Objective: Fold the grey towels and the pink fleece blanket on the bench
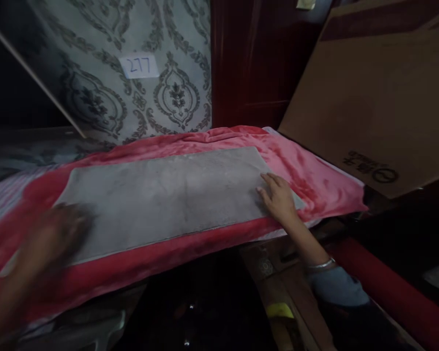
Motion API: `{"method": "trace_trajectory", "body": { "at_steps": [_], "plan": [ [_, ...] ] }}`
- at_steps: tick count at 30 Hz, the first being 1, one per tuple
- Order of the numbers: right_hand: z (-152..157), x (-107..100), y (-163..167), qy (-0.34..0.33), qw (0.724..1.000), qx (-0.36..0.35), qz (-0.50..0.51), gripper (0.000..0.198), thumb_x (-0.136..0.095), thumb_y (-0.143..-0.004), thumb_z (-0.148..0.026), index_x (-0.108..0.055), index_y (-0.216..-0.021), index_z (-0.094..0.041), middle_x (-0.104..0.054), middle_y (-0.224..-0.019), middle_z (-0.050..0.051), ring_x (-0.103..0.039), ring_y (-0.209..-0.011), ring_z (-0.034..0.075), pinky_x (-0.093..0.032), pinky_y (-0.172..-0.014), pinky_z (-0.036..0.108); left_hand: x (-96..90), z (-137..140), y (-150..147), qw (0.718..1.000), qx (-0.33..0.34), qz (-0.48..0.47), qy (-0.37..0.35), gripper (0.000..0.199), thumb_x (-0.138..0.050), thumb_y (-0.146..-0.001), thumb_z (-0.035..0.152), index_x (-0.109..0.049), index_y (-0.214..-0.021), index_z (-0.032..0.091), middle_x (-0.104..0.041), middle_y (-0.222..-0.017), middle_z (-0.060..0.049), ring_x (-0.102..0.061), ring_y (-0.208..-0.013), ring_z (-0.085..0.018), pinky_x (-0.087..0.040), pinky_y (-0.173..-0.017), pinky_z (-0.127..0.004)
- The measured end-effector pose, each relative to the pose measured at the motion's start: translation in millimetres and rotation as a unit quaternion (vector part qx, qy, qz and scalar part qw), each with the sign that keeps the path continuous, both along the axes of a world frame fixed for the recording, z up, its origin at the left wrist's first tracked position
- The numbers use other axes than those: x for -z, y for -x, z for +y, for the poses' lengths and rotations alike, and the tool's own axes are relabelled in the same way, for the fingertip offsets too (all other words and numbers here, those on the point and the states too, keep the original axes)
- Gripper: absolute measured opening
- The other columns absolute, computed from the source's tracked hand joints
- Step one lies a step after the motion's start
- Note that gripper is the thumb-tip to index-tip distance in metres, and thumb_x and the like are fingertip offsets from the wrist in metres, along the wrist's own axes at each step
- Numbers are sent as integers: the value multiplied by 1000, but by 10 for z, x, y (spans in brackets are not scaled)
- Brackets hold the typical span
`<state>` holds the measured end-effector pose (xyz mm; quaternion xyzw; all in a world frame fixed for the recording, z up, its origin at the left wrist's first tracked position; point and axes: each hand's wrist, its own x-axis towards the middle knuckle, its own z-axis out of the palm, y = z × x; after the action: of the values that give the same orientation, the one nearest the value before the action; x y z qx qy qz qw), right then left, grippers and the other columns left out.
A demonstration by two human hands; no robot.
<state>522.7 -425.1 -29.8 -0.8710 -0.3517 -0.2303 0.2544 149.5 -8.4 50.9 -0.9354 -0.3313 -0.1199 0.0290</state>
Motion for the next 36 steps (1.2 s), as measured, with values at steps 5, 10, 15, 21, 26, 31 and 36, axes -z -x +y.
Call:
{"method": "trace_trajectory", "body": {
  "at_steps": [5, 10, 15, 21, 26, 31, 36],
  "plan": [
    [632, 76, 428, 146, 982, -119, 10, 57, -36, -101, -51, -40, -154, -30, -33, -162, 8, -27, -148, 35, -28, -114, 60, 480, -375, -490, 986, 134, 99, 15, 58, -38, -97, 43, -40, -152, 24, -30, -165, -7, -19, -153, -33, -19, -120, -58],
    [659, 281, 569, 219, 966, -136, 28, 55, -34, -102, -51, -38, -154, -35, -33, -162, 5, -29, -147, 32, -27, -115, 61, 694, -437, -327, 984, 132, 112, 34, 60, -34, -99, 47, -33, -156, 28, -23, -166, -4, -16, -154, -33, -19, -120, -62],
    [605, 325, 534, 214, 968, -132, 26, 54, -33, -102, -51, -38, -154, -35, -33, -161, 4, -29, -148, 32, -29, -115, 60, 699, -380, -74, 989, 97, 112, 20, 60, -36, -98, 50, -35, -155, 30, -27, -165, -4, -20, -153, -34, -21, -119, -62],
    [585, 360, 566, 212, 967, -143, 17, 55, -33, -102, -50, -36, -155, -36, -32, -162, 4, -30, -148, 32, -31, -114, 60, 737, -359, 241, 995, 7, 101, -13, 62, -36, -97, 50, -36, -155, 28, -29, -164, -6, -20, -152, -37, -21, -118, -62],
    [573, 375, 612, 214, 966, -143, 17, 53, -33, -103, -48, -38, -154, -36, -32, -162, 4, -27, -149, 31, -31, -115, 60, 661, -132, 489, 992, -83, 99, 6, 67, -32, -95, 50, -40, -153, 18, -32, -163, -14, -23, -150, -42, -26, -115, -63],
    [616, 319, 622, 217, 964, -148, 33, 51, -35, -103, -47, -38, -153, -39, -32, -162, 2, -27, -149, 31, -29, -115, 60, 520, 78, 288, 992, -104, 78, 3, 67, -26, -95, 50, -52, -144, 12, -47, -151, -21, -40, -141, -40, -33, -109, -64],
    [646, 224, 640, 227, 959, -159, 62, 51, -36, -103, -45, -37, -154, -39, -30, -163, 2, -25, -150, 32, -27, -115, 62, 315, -197, -564, 986, 124, 81, 73, 56, -38, -95, 42, -51, -145, 19, -43, -156, -14, -39, -145, -29, -32, -116, -54]
  ]
}}
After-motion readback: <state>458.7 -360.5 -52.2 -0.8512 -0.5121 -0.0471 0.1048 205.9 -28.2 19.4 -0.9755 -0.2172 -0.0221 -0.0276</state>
